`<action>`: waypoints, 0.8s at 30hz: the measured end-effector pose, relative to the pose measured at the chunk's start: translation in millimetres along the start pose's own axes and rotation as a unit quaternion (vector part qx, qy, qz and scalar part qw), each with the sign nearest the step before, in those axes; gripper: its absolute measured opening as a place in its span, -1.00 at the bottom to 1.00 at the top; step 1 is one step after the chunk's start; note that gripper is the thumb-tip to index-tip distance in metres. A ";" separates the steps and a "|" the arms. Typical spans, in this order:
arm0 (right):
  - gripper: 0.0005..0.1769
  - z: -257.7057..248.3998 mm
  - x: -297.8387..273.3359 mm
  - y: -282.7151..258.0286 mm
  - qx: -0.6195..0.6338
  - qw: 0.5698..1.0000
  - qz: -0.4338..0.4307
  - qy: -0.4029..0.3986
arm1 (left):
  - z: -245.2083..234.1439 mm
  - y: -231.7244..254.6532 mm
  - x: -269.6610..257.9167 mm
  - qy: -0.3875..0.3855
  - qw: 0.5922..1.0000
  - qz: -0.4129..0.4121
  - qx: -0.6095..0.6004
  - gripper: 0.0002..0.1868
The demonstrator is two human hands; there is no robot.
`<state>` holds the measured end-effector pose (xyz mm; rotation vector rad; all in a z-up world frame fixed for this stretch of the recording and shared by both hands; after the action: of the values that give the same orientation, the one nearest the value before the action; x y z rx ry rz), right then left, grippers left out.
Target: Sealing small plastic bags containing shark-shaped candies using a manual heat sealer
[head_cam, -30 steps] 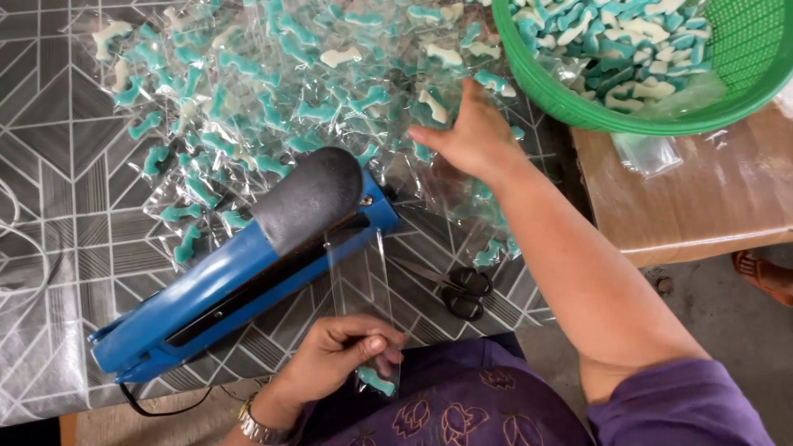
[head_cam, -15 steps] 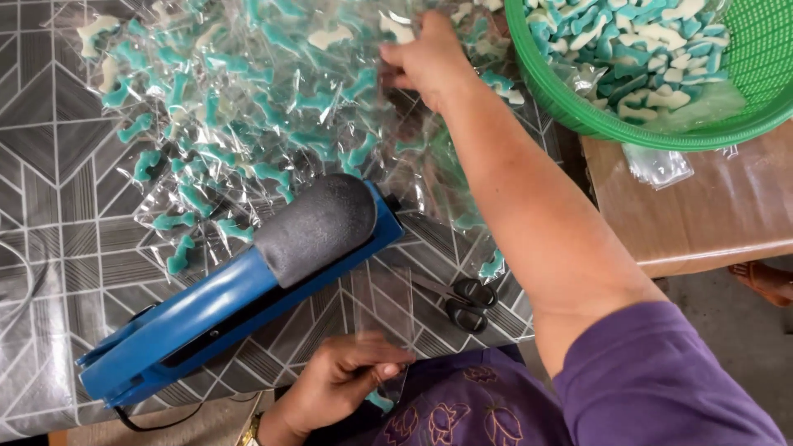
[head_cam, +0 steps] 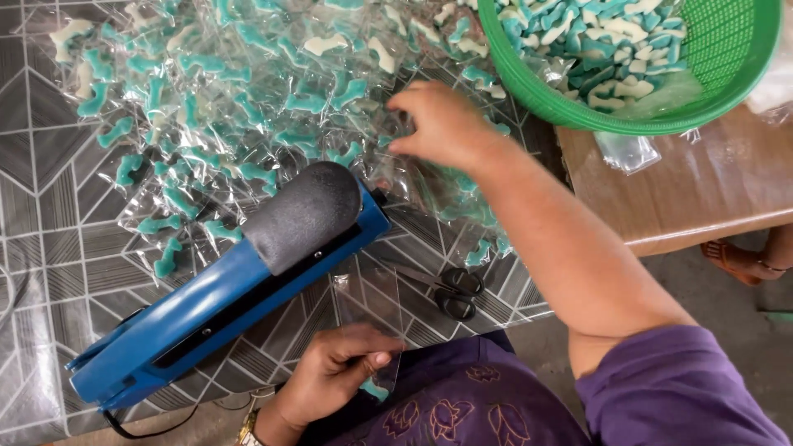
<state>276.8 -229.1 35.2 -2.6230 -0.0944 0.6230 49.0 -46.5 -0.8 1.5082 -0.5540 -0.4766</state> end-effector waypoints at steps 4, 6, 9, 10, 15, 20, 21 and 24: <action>-0.60 8.3 16.2 -6.3 -0.035 0.998 -0.038 0.039 | -4.7 5.9 -2.0 0.005 0.999 -0.001 -0.034 -0.75; -0.55 8.5 24.6 9.8 -0.027 0.997 -0.050 0.049 | -6.6 1.3 -6.0 -0.002 0.999 -0.005 -0.042 -0.76; -0.67 7.9 33.4 32.3 -0.006 0.978 -0.158 0.134 | -6.3 -2.6 -4.6 -0.023 0.998 -0.016 -0.053 -0.76; -0.77 5.1 29.9 31.3 0.010 0.945 -0.261 0.198 | -6.1 -4.8 -4.5 -0.028 0.998 -0.029 -0.054 -0.75; -0.78 15.1 13.2 11.3 -0.068 0.977 -0.165 0.112 | -6.8 -4.6 -4.4 -0.016 0.998 -0.017 -0.052 -0.76; -0.46 32.2 5.5 -2.0 -0.169 0.974 -0.146 0.036 | -5.9 -4.3 -2.5 -0.015 0.999 -0.015 -0.034 -0.76; -0.69 31.2 11.2 0.1 -0.188 0.958 -0.194 0.099 | -5.7 -1.9 -1.7 -0.014 0.999 -0.015 -0.036 -0.76; -0.81 19.2 15.4 0.1 -0.175 0.950 -0.217 0.143 | -6.8 -3.0 -0.5 -0.014 0.999 -0.013 -0.031 -0.77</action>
<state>282.1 -218.9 13.4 -2.8549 -0.7304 0.0738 52.9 -40.9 -3.7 1.4532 -0.5376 -0.5324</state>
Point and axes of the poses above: each hand's wrist, its own x-axis towards the middle knuckle, its own z-axis out of the palm, y = z × x, the point moved 8 cm from there along x, towards the middle knuckle, and after that the axes turned 4 degrees about x, right-handed, at the moved point
